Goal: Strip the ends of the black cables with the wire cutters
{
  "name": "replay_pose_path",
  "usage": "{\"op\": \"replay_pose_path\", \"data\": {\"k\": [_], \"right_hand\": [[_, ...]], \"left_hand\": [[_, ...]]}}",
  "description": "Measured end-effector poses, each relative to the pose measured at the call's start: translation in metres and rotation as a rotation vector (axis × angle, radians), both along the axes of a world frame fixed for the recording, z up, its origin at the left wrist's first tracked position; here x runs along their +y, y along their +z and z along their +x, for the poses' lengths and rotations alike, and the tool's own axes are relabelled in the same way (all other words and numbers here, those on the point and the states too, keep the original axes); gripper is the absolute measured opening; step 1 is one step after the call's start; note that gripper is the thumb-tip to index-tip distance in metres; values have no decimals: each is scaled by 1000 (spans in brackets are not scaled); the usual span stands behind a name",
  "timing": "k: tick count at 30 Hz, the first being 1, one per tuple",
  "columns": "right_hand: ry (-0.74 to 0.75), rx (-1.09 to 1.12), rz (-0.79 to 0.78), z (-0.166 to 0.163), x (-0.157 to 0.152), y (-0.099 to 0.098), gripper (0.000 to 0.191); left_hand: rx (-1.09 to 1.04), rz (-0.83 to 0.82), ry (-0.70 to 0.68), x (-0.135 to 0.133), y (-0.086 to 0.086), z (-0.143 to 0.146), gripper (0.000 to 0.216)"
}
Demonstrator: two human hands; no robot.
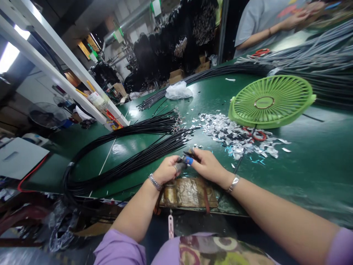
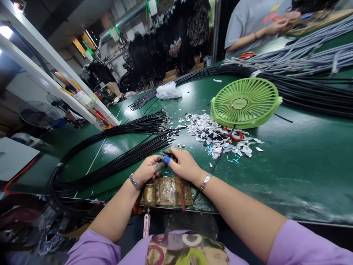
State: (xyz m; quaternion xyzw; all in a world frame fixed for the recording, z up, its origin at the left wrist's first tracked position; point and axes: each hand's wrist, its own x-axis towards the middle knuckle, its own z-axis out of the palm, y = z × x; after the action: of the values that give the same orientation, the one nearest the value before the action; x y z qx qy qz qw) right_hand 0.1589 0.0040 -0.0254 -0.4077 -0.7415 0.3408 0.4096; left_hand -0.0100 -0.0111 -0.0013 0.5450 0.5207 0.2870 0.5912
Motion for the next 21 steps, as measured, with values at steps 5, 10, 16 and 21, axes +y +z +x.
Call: {"op": "replay_pose_path", "data": {"k": [5,10,16,21], "right_hand": [[-29,-35,-26,6,4,0,28],[75,-76,-18,2,1,-1,36],[90,-111,51,-1,-1,-2,35],[73,-230,95,0,-1,-3,30]], "left_hand": [[-196,12,130,3,-1,-6,47],[-311,-43,126,5,-2,-11,48],[-255,-38,99,4,-2,-9,49],[-173,-7,79,4,-4,-8,46]]}}
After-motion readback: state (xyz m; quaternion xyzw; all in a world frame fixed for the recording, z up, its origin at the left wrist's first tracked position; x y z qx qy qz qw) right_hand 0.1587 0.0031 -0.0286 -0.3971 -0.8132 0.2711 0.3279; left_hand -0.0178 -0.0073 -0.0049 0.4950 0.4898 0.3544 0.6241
